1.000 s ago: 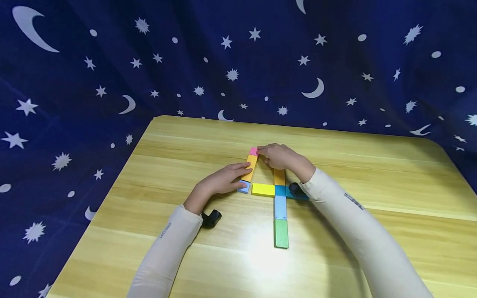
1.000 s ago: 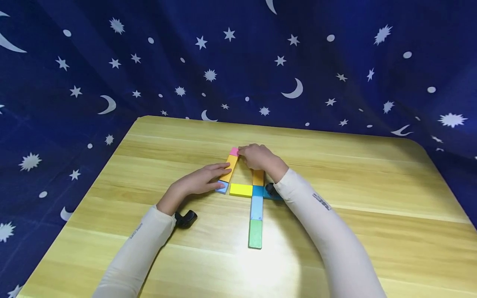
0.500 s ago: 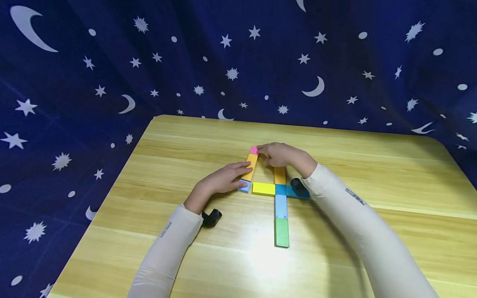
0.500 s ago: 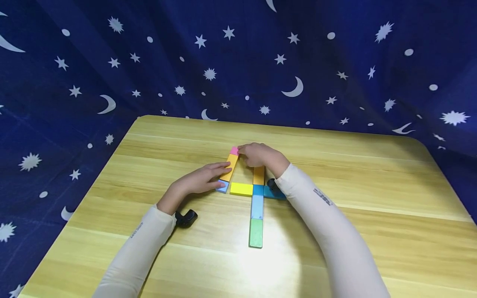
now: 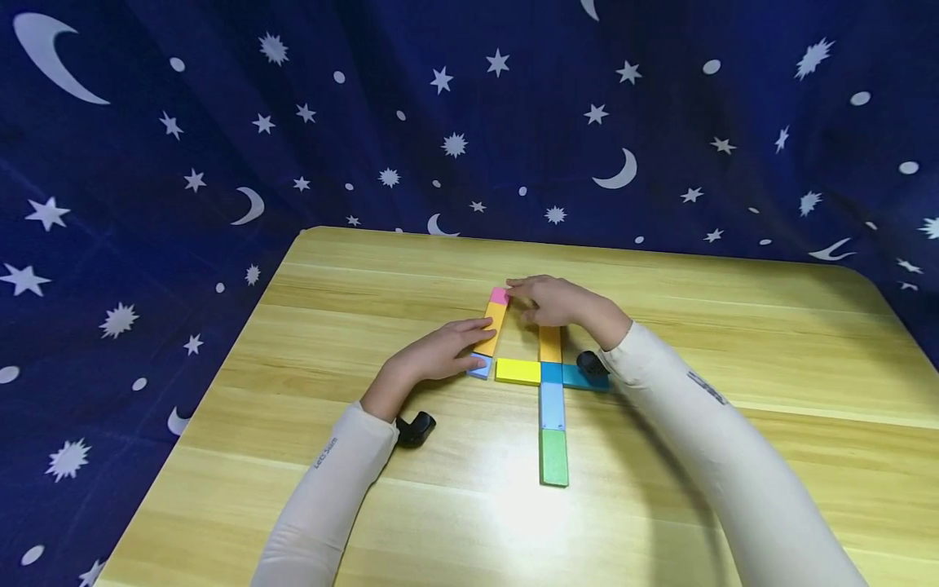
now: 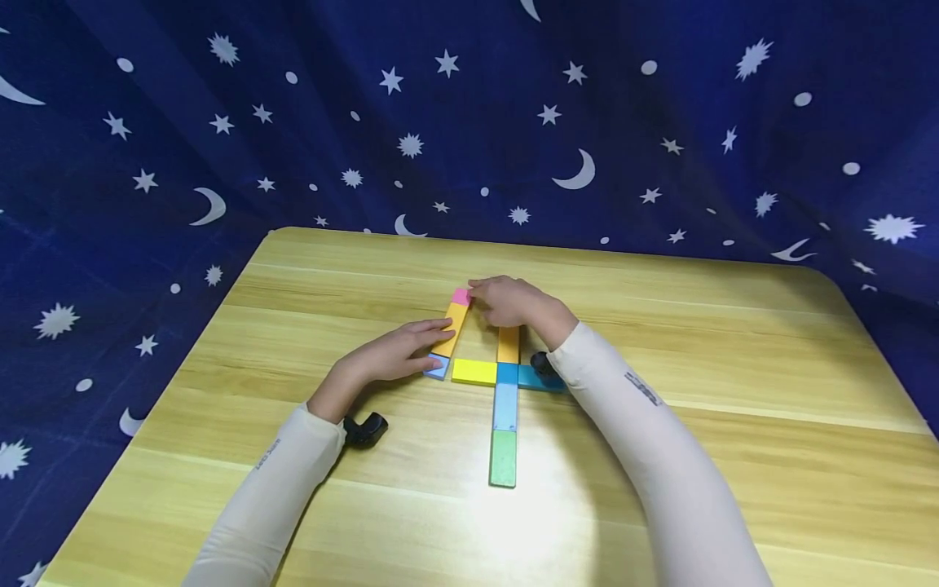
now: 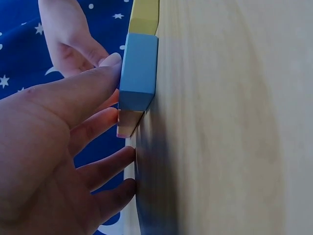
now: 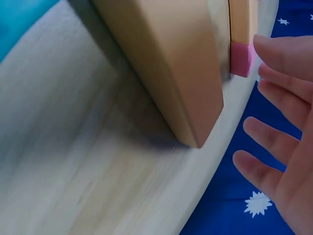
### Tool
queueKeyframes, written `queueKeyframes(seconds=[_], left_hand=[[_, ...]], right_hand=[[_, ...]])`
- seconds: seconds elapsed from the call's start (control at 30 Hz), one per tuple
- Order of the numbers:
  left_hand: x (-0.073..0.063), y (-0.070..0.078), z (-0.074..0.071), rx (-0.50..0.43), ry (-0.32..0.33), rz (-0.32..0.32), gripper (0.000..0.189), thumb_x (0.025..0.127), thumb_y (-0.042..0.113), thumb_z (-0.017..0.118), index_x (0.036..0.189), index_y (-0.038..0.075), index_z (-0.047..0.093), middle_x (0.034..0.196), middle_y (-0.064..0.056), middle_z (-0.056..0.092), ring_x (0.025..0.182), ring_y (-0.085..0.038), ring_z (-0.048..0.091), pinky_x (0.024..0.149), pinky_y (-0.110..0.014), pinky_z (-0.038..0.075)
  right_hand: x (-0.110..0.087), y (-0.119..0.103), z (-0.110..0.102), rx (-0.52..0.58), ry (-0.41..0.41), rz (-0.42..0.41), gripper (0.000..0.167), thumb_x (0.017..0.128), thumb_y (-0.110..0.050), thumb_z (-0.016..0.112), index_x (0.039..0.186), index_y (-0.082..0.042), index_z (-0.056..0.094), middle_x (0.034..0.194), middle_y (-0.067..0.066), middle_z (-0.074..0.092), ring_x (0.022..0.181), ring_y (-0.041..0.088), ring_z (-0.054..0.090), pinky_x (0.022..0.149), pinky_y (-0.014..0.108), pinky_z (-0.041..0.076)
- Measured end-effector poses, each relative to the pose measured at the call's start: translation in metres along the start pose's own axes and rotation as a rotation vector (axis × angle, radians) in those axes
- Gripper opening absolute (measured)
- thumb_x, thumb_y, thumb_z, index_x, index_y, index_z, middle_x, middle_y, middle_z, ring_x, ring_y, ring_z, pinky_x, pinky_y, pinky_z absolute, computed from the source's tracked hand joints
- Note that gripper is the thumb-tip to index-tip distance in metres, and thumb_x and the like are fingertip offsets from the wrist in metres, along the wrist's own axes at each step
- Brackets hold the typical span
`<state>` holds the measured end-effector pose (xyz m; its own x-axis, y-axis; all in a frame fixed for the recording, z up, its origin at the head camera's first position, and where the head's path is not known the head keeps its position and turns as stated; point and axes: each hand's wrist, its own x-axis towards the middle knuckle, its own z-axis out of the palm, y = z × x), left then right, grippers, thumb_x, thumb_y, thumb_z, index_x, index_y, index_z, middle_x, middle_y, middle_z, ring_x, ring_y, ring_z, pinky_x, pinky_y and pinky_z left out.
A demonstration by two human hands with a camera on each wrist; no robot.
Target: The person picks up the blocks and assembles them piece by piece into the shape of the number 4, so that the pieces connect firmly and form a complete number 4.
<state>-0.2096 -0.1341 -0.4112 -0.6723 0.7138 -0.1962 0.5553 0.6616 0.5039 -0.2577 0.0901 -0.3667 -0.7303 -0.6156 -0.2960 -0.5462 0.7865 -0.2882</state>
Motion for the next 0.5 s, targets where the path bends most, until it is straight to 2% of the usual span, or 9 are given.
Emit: queueKeyframes(seconds=[0.17,0.5], left_hand=[[-0.001,0.001,-0.001,-0.013,-0.001,0.002,0.053,0.093,0.033,0.05,0.14,0.012,0.036,0.151,-0.001,0.022,0.139,-0.022,0.02,0.112,-0.038,0.021],[-0.001,0.003,-0.002,-0.028,-0.01,-0.007,0.054,0.093,0.033,0.051,0.141,0.012,0.036,0.151,-0.001,0.023,0.139,-0.022,0.02,0.112,-0.039,0.021]], right_hand=[[-0.008,0.004,-0.003,-0.006,0.064,-0.018,0.049,0.089,-0.012,0.055,0.135,-0.003,0.043,0.146,0.016,0.031,0.133,0.037,0.029,0.108,0.051,0.023],[-0.012,0.005,0.001,0.022,0.055,-0.002,0.049,0.087,-0.008,0.055,0.135,-0.004,0.044,0.147,0.014,0.031,0.134,0.037,0.027,0.107,0.053,0.023]])
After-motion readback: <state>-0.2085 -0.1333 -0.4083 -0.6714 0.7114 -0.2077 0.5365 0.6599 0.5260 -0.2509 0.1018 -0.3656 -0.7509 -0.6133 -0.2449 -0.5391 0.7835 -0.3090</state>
